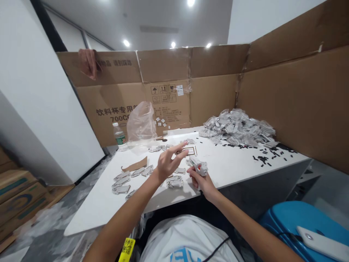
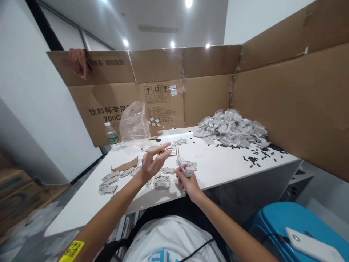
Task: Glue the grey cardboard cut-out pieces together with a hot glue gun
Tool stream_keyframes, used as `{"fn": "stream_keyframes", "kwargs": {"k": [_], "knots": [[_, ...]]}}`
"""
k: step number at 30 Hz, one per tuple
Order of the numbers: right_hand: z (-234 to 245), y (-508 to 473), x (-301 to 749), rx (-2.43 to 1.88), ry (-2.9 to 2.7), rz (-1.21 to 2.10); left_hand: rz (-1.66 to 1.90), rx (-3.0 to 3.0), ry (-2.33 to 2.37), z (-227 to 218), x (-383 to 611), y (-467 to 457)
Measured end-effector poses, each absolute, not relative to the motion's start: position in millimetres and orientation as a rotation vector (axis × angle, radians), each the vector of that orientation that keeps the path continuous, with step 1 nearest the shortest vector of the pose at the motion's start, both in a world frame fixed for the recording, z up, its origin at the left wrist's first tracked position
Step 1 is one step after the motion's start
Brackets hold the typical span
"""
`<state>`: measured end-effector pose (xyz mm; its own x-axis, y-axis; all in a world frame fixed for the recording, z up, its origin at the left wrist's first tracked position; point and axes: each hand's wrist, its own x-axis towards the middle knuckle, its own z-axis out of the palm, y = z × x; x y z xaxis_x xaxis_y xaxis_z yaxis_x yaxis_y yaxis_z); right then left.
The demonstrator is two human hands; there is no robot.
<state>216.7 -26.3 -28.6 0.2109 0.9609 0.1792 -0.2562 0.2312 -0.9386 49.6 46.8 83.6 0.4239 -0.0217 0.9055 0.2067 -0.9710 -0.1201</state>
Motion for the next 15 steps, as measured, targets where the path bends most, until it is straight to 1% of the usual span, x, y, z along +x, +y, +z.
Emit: {"fn": "stream_keyframes", "kwargs": {"k": [4,7,11,15], "knots": [[-28,-25,216,-0.907,-0.989,1.066,-1.473,-2.09,0.168,122,51,12],[-26,-26,216,-0.924,-1.003,1.048,-1.413,-1.9,0.237,140,49,-16],[-26,-25,215,-0.942,-1.017,1.033,-1.426,-1.874,0.191,148,44,-34],[-29,-24,215,-0.918,-1.003,1.05,-1.513,-1.772,0.155,143,40,-35]]}}
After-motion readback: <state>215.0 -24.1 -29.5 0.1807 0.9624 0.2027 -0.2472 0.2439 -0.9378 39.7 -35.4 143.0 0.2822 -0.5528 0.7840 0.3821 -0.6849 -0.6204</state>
